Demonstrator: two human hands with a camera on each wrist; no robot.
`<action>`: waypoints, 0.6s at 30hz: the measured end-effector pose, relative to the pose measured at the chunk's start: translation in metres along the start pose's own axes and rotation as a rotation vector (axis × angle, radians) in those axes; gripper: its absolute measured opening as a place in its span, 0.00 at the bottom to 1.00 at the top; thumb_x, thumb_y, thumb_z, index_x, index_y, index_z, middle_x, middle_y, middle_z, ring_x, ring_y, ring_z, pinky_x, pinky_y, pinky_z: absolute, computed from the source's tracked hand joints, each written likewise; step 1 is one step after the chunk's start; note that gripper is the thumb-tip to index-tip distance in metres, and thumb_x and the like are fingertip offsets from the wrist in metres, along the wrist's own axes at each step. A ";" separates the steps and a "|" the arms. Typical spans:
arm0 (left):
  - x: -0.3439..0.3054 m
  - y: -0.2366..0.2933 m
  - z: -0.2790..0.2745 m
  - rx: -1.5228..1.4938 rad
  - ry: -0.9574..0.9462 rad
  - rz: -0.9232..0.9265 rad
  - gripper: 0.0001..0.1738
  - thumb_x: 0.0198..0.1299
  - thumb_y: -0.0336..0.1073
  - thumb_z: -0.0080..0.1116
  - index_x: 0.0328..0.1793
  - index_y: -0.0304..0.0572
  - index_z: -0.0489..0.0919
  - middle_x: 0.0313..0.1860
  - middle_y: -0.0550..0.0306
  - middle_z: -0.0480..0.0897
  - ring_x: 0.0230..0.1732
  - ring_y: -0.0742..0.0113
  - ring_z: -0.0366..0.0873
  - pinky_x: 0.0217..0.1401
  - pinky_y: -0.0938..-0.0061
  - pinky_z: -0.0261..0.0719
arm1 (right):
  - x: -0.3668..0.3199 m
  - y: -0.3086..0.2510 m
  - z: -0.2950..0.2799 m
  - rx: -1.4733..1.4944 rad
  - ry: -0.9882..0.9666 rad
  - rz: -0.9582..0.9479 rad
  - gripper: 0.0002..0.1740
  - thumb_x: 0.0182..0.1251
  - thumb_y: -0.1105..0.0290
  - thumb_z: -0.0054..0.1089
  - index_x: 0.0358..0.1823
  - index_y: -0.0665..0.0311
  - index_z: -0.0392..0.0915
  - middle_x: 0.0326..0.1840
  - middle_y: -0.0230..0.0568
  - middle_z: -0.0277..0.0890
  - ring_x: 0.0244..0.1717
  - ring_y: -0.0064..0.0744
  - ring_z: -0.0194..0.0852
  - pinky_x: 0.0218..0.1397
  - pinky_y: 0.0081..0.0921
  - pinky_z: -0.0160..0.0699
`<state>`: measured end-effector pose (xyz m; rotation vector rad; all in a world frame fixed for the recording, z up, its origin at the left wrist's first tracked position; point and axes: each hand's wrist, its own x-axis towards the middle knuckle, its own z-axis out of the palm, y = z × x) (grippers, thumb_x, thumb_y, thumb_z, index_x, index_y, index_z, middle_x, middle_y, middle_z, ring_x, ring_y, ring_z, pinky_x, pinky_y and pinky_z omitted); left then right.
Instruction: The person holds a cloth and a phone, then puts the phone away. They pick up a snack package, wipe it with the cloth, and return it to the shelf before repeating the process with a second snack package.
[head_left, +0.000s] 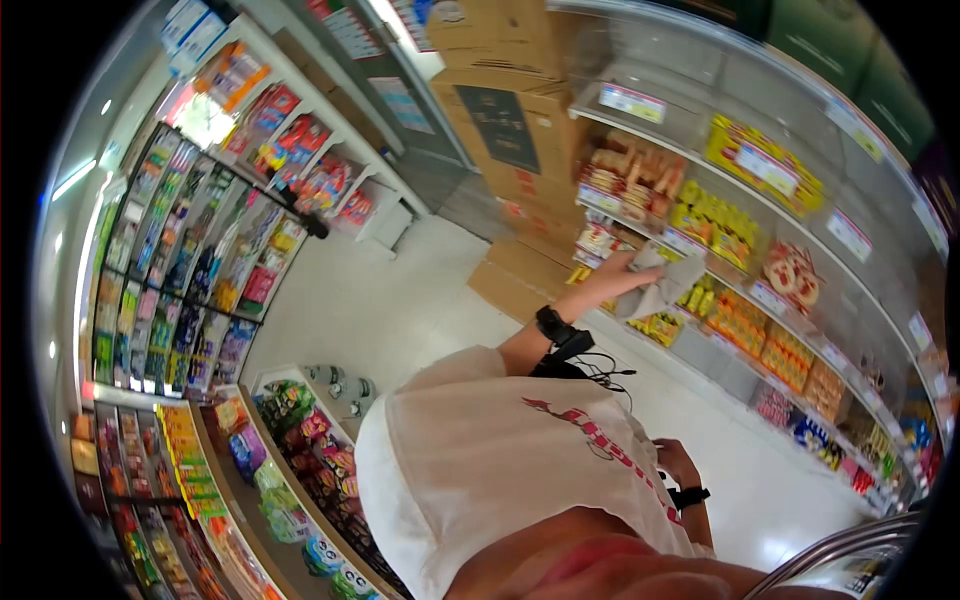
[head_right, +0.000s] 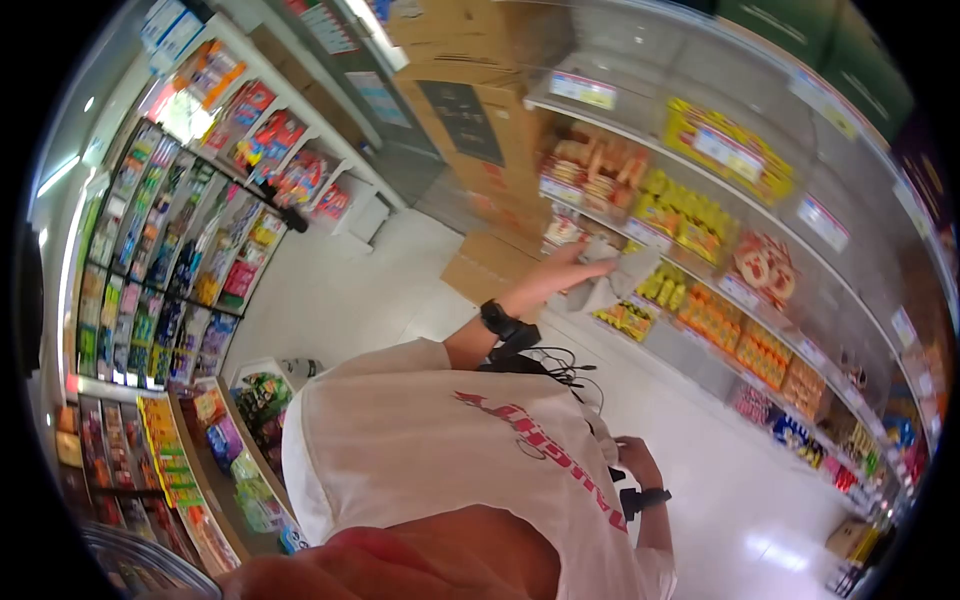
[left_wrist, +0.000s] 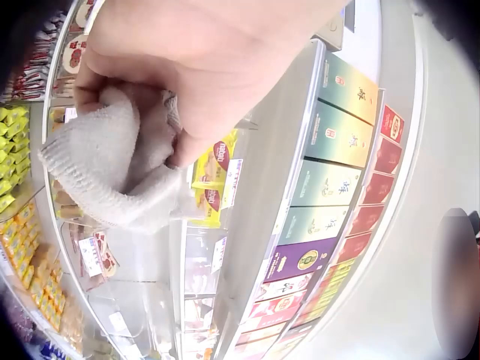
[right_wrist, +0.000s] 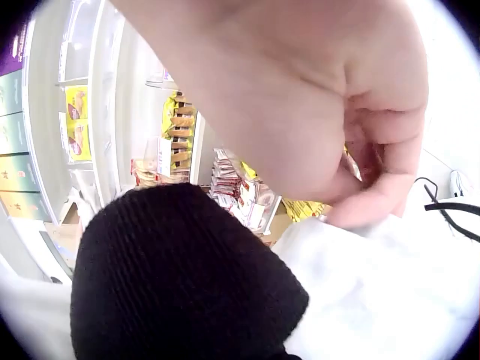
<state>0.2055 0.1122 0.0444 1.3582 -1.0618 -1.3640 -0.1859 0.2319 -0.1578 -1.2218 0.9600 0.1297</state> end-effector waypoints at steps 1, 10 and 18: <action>-0.001 0.000 -0.007 0.022 0.006 0.038 0.26 0.63 0.47 0.68 0.57 0.31 0.82 0.48 0.55 0.87 0.46 0.71 0.83 0.49 0.76 0.79 | 0.003 -0.004 0.000 -0.173 -0.019 -0.015 0.20 0.68 0.72 0.58 0.59 0.73 0.80 0.41 0.39 0.86 0.35 0.21 0.77 0.37 0.21 0.75; -0.008 0.013 -0.044 0.031 -0.034 0.061 0.25 0.64 0.46 0.67 0.58 0.33 0.82 0.46 0.56 0.87 0.45 0.74 0.82 0.48 0.76 0.78 | 0.024 -0.017 0.008 -0.246 0.039 -0.122 0.23 0.65 0.76 0.62 0.63 0.63 0.78 0.52 0.41 0.82 0.52 0.32 0.80 0.57 0.31 0.80; -0.001 -0.008 -0.061 -0.003 -0.057 0.074 0.26 0.65 0.52 0.66 0.57 0.39 0.83 0.40 0.67 0.84 0.38 0.81 0.78 0.33 0.83 0.72 | 0.035 -0.058 0.046 -0.216 -0.027 0.004 0.39 0.61 0.71 0.70 0.74 0.54 0.65 0.74 0.45 0.65 0.75 0.41 0.61 0.75 0.34 0.65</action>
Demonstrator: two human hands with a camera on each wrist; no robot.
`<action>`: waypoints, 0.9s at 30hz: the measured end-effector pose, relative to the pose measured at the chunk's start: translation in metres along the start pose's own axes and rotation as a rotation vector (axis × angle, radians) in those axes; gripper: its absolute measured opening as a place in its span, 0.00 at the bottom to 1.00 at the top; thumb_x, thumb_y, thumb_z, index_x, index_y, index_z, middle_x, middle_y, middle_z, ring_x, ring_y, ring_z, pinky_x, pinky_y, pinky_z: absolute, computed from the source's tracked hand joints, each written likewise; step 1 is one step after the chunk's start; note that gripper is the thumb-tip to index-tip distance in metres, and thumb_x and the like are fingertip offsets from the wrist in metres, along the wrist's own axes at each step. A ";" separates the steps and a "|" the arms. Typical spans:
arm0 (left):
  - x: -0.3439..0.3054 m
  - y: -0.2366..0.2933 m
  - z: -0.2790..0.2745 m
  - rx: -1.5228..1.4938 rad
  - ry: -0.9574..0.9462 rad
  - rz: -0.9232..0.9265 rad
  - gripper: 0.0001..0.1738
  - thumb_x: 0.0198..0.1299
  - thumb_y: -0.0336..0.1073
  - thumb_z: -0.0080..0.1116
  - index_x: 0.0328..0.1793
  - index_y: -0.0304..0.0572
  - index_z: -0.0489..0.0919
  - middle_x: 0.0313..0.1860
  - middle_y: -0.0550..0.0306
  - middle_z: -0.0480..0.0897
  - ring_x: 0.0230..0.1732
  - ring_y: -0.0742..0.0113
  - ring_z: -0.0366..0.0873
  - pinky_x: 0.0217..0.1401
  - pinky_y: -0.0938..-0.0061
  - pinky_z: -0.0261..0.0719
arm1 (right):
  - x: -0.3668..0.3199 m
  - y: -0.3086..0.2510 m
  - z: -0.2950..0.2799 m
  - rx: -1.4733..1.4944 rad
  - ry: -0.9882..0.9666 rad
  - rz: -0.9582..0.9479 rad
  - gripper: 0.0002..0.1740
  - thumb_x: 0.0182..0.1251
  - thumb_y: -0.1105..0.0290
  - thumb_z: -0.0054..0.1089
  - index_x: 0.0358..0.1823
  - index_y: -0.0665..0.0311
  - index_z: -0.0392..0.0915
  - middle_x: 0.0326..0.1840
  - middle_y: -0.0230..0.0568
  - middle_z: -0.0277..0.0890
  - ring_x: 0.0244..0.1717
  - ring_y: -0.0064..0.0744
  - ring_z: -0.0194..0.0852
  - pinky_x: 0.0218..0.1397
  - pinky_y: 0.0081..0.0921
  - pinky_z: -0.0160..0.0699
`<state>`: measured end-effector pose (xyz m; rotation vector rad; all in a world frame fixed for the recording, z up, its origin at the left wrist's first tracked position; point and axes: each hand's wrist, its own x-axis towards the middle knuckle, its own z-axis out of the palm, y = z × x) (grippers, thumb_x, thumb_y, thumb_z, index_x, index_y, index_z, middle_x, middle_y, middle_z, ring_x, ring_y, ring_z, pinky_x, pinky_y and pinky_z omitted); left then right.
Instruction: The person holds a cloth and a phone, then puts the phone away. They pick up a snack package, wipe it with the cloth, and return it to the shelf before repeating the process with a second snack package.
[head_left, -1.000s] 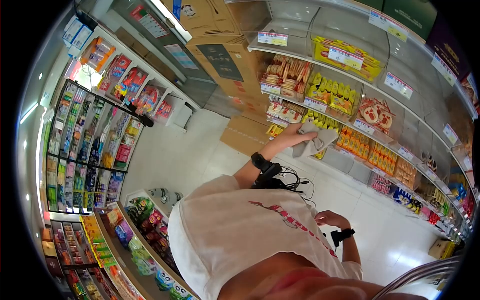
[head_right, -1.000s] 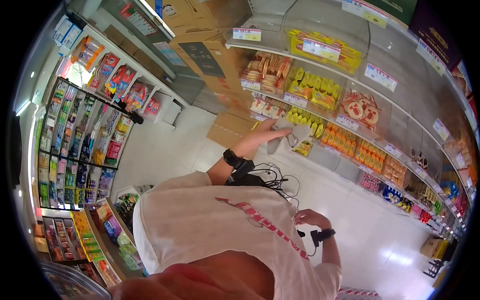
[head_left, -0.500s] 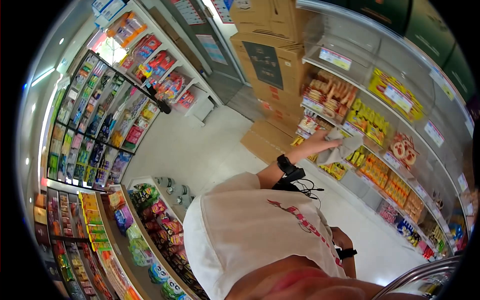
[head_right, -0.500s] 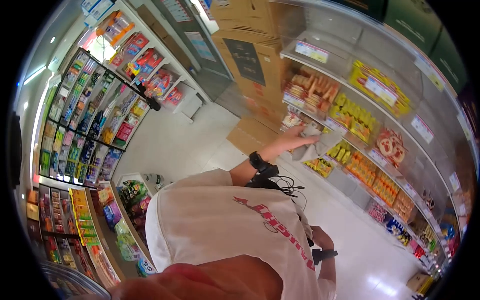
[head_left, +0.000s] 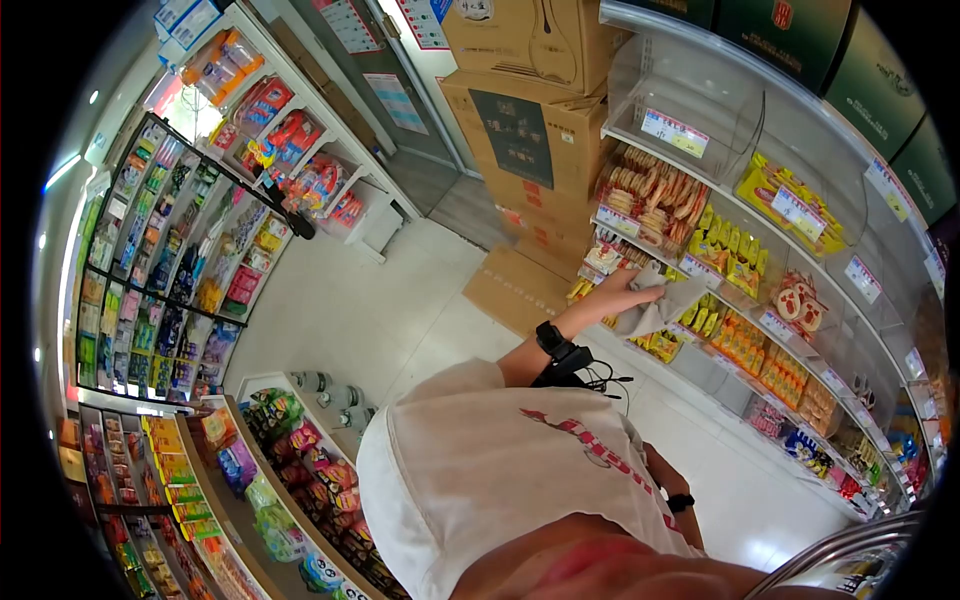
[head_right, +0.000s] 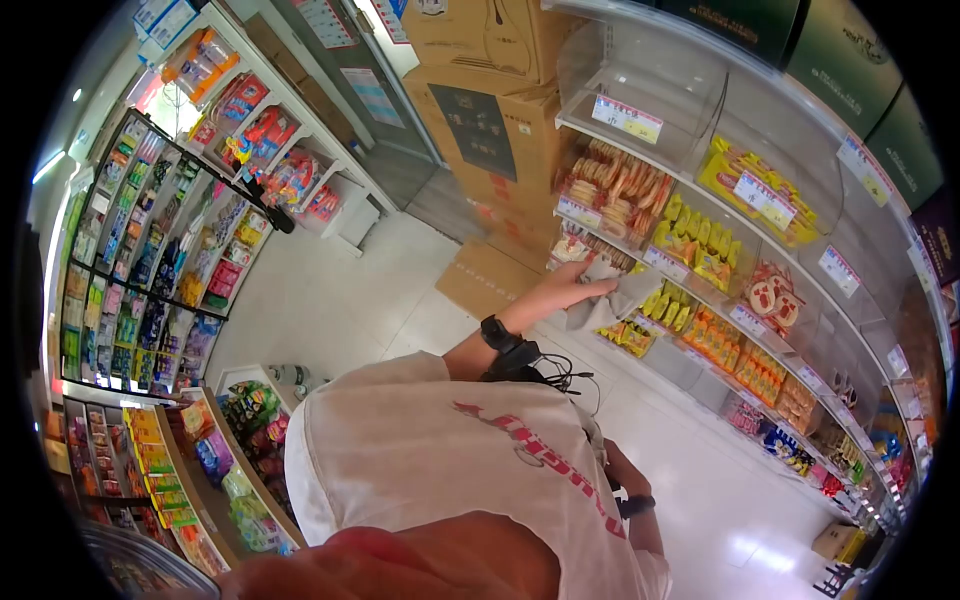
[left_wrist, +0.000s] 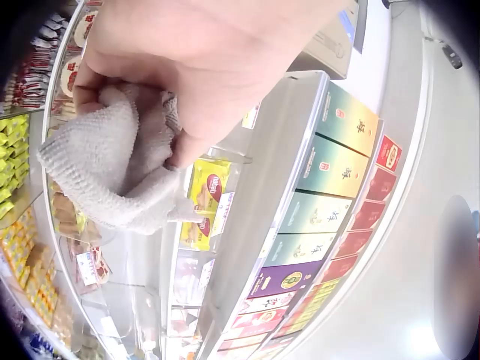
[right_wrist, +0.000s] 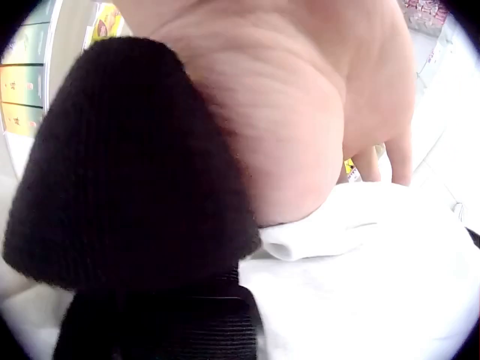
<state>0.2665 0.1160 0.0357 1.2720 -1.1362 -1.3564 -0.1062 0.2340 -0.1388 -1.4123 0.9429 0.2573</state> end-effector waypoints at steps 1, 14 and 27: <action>0.000 0.000 -0.001 0.008 -0.004 -0.010 0.25 0.65 0.52 0.65 0.57 0.39 0.83 0.40 0.67 0.84 0.39 0.81 0.78 0.35 0.83 0.73 | -0.002 -0.003 0.002 -0.048 0.032 0.021 0.35 0.61 0.71 0.70 0.71 0.56 0.68 0.69 0.46 0.70 0.71 0.41 0.66 0.71 0.33 0.68; -0.006 -0.018 -0.012 -0.050 0.006 0.018 0.25 0.64 0.51 0.67 0.54 0.36 0.84 0.42 0.62 0.86 0.43 0.75 0.80 0.46 0.79 0.76 | -0.020 0.006 0.010 -0.018 0.141 -0.073 0.16 0.59 0.79 0.65 0.49 0.71 0.84 0.43 0.39 0.86 0.39 0.25 0.80 0.41 0.25 0.81; -0.008 -0.024 -0.012 0.020 0.059 -0.075 0.25 0.63 0.50 0.68 0.55 0.36 0.84 0.44 0.60 0.86 0.45 0.75 0.80 0.47 0.77 0.76 | 0.001 -0.010 0.018 -0.114 0.111 -0.026 0.23 0.66 0.57 0.63 0.56 0.64 0.81 0.55 0.53 0.82 0.58 0.50 0.79 0.62 0.36 0.76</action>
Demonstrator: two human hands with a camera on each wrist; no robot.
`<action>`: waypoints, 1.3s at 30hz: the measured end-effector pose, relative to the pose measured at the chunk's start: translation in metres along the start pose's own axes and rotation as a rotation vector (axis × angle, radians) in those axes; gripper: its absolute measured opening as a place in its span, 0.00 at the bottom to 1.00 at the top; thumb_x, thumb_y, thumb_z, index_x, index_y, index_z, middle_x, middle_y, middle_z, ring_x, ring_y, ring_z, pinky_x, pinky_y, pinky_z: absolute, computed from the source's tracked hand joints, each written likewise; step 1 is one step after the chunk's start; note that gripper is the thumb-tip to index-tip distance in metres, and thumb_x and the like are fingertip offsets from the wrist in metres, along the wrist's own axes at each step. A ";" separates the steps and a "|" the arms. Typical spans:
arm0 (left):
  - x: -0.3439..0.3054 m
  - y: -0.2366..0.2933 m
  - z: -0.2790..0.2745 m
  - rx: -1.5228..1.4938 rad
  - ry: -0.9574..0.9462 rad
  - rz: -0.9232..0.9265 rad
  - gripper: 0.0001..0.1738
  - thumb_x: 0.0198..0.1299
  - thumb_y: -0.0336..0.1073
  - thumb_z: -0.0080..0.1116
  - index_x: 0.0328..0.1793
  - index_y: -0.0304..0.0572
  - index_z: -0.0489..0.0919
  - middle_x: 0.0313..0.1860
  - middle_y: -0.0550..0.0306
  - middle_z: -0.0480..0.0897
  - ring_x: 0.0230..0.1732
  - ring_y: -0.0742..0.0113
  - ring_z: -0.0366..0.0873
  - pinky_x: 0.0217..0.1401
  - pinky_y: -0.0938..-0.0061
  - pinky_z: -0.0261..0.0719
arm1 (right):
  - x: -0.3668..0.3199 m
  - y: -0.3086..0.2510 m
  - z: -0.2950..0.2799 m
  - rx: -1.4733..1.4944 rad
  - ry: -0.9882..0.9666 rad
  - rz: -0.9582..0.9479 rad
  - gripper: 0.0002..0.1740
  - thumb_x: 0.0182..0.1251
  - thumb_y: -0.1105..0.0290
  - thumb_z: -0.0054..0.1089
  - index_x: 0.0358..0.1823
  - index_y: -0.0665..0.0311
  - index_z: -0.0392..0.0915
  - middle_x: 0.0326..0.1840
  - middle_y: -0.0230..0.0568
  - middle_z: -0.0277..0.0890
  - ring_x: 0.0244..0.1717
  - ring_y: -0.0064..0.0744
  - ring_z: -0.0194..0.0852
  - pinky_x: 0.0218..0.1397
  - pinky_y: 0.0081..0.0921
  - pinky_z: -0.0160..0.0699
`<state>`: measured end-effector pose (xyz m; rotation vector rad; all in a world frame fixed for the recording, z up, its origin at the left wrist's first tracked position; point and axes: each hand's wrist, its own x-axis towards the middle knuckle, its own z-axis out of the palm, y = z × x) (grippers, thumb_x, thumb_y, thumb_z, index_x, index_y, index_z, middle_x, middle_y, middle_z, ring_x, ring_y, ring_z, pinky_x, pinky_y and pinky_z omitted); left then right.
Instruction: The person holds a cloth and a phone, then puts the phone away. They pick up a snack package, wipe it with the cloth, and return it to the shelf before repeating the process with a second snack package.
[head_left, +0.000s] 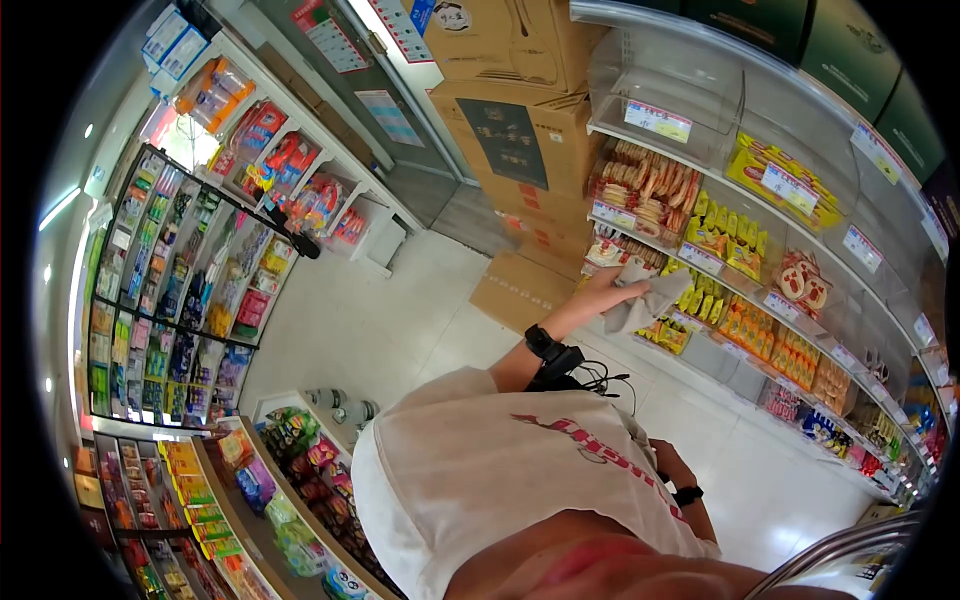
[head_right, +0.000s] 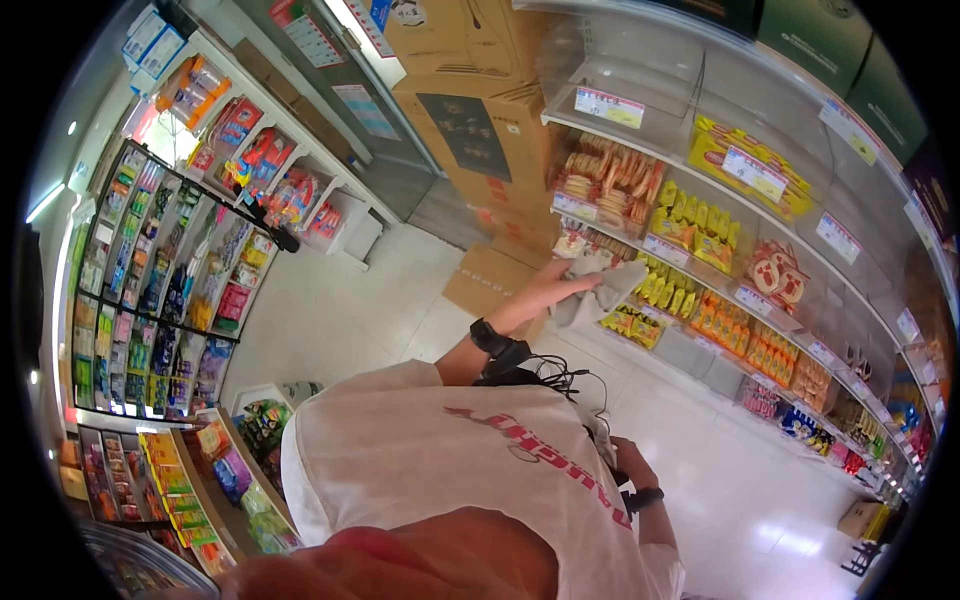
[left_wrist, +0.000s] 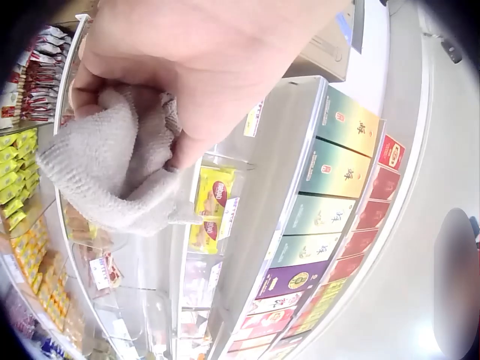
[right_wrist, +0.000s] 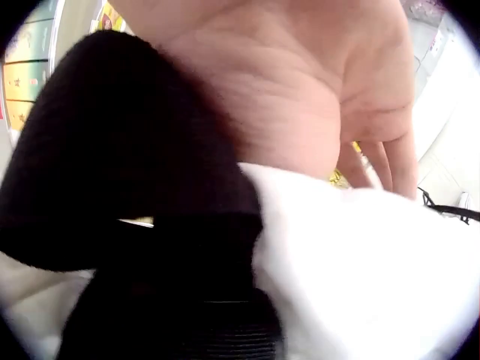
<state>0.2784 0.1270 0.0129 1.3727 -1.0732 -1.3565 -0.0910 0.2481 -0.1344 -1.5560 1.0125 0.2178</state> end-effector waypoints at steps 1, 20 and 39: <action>-0.004 0.005 0.001 -0.001 -0.002 0.007 0.25 0.63 0.50 0.68 0.55 0.36 0.84 0.45 0.60 0.86 0.45 0.75 0.80 0.47 0.77 0.76 | -0.005 -0.001 -0.001 0.012 0.015 0.007 0.22 0.66 0.56 0.62 0.54 0.65 0.83 0.52 0.53 0.84 0.55 0.51 0.81 0.60 0.36 0.77; 0.006 -0.004 0.016 -0.009 -0.027 0.053 0.25 0.62 0.50 0.69 0.53 0.36 0.84 0.43 0.60 0.87 0.42 0.75 0.82 0.46 0.77 0.77 | -0.033 0.033 -0.003 -0.062 -0.068 -0.139 0.23 0.64 0.67 0.64 0.61 0.64 0.78 0.55 0.53 0.79 0.58 0.48 0.76 0.63 0.37 0.71; 0.008 0.001 0.033 -0.083 -0.079 -0.035 0.19 0.67 0.42 0.66 0.56 0.34 0.82 0.48 0.61 0.86 0.46 0.77 0.81 0.51 0.79 0.77 | 0.071 0.091 0.057 -0.775 0.562 -0.246 0.14 0.68 0.62 0.55 0.49 0.60 0.82 0.54 0.43 0.77 0.61 0.48 0.75 0.52 0.41 0.86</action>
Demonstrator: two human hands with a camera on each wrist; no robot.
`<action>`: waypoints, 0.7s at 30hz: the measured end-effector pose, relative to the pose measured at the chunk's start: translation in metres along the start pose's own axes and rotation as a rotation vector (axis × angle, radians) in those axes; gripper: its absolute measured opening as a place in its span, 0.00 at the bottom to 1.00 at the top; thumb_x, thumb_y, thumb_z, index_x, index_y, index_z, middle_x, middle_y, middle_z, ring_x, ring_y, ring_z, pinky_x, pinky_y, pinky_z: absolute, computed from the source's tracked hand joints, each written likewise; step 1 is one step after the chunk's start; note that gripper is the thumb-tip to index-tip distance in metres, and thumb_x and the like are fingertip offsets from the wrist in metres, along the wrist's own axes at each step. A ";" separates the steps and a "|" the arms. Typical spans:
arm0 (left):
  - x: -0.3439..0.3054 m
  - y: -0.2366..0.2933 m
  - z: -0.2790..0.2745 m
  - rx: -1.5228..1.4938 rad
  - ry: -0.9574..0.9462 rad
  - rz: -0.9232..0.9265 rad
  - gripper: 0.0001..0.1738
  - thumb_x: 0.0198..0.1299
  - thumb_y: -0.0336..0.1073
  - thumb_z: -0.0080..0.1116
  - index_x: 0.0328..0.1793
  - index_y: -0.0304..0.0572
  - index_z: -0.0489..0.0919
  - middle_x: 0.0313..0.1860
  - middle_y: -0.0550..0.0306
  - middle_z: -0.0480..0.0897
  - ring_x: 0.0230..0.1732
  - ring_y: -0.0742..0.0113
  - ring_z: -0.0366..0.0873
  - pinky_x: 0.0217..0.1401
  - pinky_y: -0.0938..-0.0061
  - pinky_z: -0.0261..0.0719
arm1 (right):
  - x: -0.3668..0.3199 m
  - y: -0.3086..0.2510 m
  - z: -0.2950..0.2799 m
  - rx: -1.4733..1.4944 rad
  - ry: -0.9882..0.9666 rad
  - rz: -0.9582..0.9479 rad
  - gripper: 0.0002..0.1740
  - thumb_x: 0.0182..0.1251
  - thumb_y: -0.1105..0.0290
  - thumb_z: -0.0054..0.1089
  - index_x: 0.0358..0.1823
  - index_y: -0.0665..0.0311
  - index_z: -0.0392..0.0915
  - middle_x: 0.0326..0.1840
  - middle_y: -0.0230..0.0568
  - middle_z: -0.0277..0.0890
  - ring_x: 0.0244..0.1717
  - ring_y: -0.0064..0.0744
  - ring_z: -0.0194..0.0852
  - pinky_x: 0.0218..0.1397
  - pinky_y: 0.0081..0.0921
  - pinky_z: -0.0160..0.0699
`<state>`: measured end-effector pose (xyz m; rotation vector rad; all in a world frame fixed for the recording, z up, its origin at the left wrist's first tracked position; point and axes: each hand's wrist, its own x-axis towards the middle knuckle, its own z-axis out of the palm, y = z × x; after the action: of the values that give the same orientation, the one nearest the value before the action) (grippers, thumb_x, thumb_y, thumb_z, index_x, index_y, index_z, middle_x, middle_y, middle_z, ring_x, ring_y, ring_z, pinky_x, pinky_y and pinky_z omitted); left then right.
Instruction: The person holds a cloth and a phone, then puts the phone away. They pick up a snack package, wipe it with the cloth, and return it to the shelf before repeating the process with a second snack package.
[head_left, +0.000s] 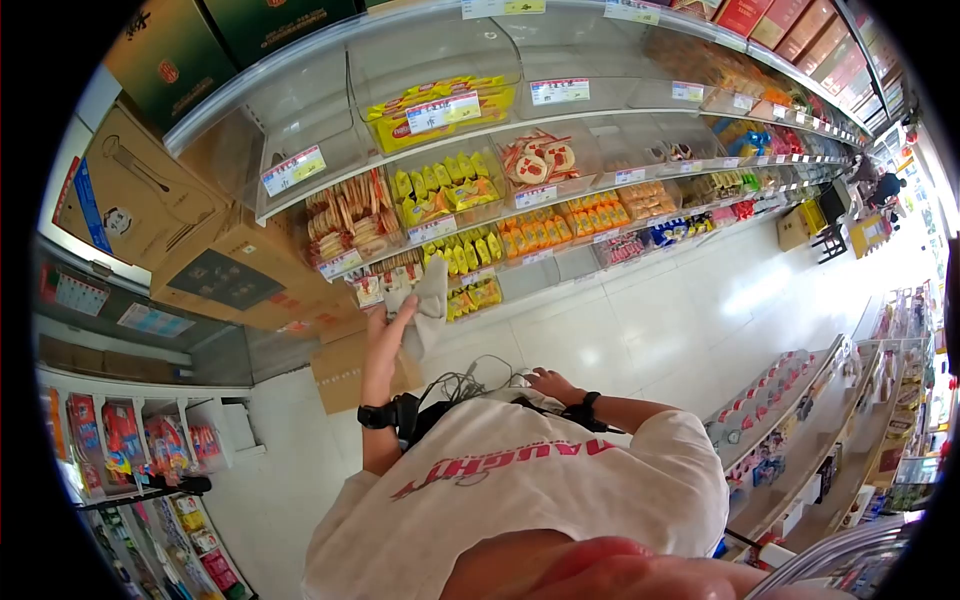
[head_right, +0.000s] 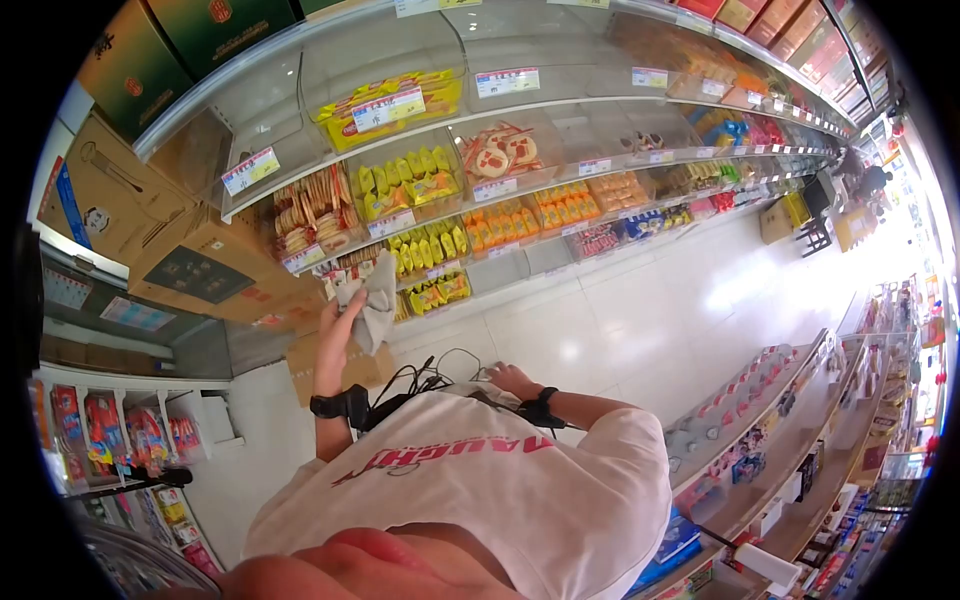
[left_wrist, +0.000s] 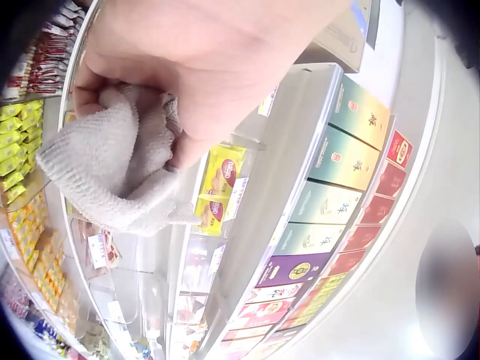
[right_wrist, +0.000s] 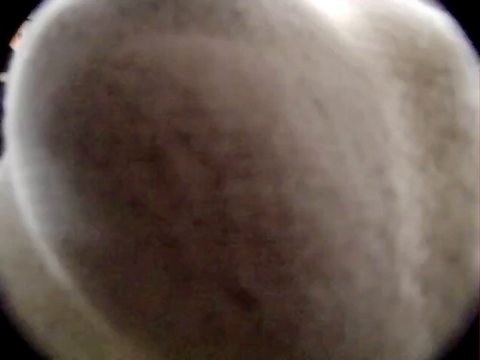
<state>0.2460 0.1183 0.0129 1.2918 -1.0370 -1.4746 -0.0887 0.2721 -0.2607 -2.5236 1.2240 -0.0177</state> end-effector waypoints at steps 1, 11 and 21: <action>0.001 -0.003 -0.003 -0.003 -0.001 -0.002 0.19 0.68 0.42 0.65 0.56 0.34 0.82 0.48 0.61 0.86 0.46 0.77 0.82 0.51 0.79 0.77 | -0.006 0.003 -0.004 -0.044 0.061 -0.066 0.14 0.68 0.61 0.55 0.47 0.60 0.83 0.54 0.43 0.76 0.60 0.48 0.75 0.51 0.42 0.87; 0.008 -0.003 -0.013 0.097 0.049 -0.057 0.22 0.67 0.46 0.66 0.56 0.34 0.83 0.46 0.60 0.87 0.43 0.77 0.82 0.47 0.78 0.77 | -0.010 0.010 -0.018 0.370 -0.271 0.084 0.15 0.68 0.59 0.55 0.41 0.64 0.80 0.43 0.48 0.80 0.48 0.55 0.82 0.47 0.47 0.85; 0.014 -0.008 -0.009 0.071 0.009 -0.020 0.21 0.67 0.47 0.66 0.53 0.34 0.84 0.42 0.63 0.86 0.41 0.78 0.80 0.44 0.79 0.75 | 0.001 -0.013 -0.033 0.482 -0.187 0.242 0.18 0.70 0.60 0.54 0.55 0.62 0.74 0.58 0.53 0.75 0.60 0.55 0.76 0.57 0.48 0.79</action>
<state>0.2536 0.1067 0.0011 1.3607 -1.0824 -1.4573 -0.0838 0.2691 -0.2258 -1.9124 1.2624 -0.0158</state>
